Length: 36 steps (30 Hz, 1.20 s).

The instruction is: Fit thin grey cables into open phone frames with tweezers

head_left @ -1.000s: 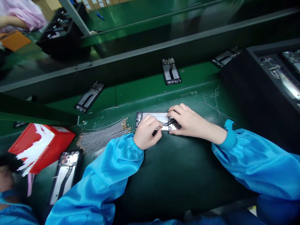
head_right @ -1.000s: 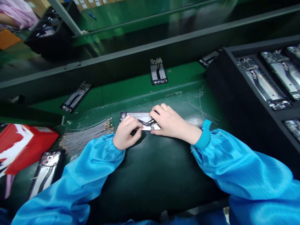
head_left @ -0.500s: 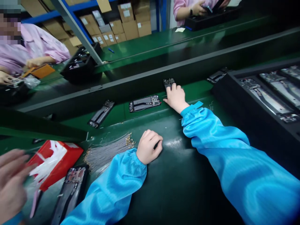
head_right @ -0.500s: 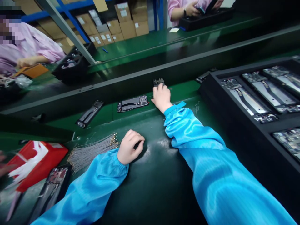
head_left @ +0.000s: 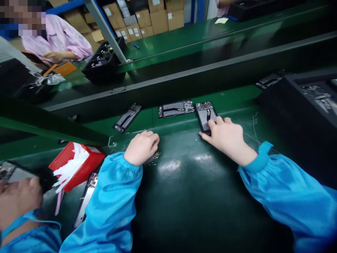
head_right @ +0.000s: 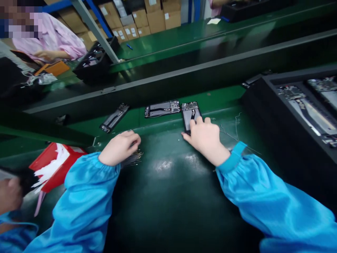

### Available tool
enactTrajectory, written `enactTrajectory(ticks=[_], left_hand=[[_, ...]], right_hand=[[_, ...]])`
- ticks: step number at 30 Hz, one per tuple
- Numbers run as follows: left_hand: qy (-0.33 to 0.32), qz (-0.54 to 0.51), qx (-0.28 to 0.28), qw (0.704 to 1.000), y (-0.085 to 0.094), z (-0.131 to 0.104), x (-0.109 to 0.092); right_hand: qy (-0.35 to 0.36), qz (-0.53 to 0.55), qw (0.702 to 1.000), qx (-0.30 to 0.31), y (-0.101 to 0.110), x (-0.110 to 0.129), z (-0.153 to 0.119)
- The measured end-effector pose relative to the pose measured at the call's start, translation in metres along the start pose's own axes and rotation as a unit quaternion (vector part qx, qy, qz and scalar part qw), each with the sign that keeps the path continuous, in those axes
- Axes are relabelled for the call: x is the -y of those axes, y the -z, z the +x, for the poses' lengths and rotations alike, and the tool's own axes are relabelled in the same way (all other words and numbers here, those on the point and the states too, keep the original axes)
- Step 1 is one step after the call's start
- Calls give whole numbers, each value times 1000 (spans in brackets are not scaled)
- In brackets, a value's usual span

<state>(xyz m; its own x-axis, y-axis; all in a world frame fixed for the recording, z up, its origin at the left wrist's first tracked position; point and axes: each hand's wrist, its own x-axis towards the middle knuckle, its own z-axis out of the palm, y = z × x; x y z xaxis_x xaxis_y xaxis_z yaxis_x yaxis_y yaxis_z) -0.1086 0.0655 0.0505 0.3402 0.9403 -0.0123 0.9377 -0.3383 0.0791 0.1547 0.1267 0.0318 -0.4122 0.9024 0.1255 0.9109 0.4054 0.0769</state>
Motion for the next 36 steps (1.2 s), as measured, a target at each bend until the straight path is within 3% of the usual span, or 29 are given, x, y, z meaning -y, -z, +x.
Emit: enactTrajectory(ticks=[4,9,11,15,17,21,24,26,28,31,36], left_hand=[[14,39,85,996,9,-4,-2],[6,82,138,987,4,0,-23],[14,95,148,984,1,1,-25],[4,98,146,984,-4,2,-22],[-9,85,121,989,-7,4,-25],[-37,-8,8,999,-22,10,-42],[-46,-97,-45,993,-39,14,-55],[-47,-140,-71,986,-46,14,-58],[-49,-174,-93,979,-51,11,-56],[-45,-213,-119,969,-52,4,-53],[-5,-244,-158,957,-56,-2,-54]], right_hand=[[110,9,993,35,4,25,-42],[259,47,964,25,-1,51,-59],[287,61,956,6,-6,56,-58],[275,83,958,12,-12,58,-50],[266,93,959,27,-12,56,-46],[232,111,965,57,-8,47,-40],[204,207,956,39,-5,36,-33],[179,332,926,-3,-4,30,-28],[138,458,878,-35,-3,26,-22],[92,568,818,-25,-5,26,-17],[102,614,782,11,-15,37,-15]])
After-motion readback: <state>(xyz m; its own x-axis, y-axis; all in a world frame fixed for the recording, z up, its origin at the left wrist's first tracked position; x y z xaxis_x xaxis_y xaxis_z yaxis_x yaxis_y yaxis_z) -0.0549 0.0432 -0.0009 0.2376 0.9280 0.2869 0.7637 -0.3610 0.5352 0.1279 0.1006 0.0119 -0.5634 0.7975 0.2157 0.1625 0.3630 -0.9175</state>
